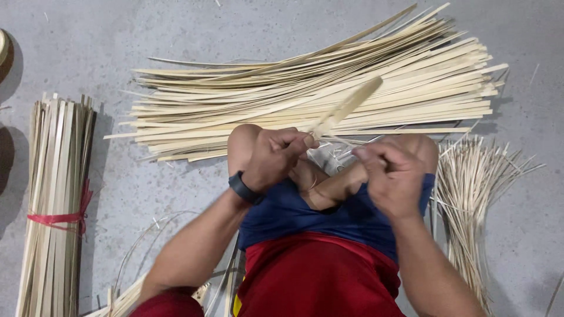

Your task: The person is weaving thin bamboo strips to form and reinforce a circular hoop, likely for a basket or furniture component.

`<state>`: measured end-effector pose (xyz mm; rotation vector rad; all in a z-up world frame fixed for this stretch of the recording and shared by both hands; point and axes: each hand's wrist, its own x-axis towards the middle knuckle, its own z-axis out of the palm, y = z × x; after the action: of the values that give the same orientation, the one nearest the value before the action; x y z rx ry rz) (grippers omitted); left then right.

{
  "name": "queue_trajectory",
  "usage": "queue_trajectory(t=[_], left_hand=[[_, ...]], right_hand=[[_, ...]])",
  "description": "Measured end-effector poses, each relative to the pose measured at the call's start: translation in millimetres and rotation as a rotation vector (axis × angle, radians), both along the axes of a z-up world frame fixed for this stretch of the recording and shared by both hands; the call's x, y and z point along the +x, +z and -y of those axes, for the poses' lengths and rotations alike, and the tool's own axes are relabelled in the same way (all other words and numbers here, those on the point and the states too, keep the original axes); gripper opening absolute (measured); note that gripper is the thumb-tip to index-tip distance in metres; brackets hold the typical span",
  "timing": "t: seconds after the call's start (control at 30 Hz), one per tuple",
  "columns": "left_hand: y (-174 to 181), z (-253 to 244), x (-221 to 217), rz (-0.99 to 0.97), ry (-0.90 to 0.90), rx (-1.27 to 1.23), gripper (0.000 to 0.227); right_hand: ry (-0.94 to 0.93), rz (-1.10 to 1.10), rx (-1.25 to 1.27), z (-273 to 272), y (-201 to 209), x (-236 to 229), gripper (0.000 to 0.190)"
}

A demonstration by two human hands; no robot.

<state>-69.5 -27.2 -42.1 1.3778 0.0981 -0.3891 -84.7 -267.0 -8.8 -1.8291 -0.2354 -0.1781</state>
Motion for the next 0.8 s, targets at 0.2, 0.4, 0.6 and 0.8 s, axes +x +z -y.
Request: queue_trajectory(t=[0.2, 0.4, 0.6, 0.8], left_hand=[[-16, -9, -17, 0.201, 0.106, -0.008, 0.025], [-13, -18, -14, 0.098, 0.133, -0.072, 0.023], [-14, -19, -16, 0.068, -0.012, 0.035, 0.025], [-4, -10, -14, 0.253, -0.076, 0.145, 0.020]], right_hand=[[-0.003, -0.076, -0.047, -18, -4, -13, 0.006], [0.014, -0.059, -0.117, -9, -13, -15, 0.008], [-0.025, -0.171, -0.206, -31, -57, 29, 0.012], [0.032, -0.238, 0.134, -83, -103, 76, 0.041]])
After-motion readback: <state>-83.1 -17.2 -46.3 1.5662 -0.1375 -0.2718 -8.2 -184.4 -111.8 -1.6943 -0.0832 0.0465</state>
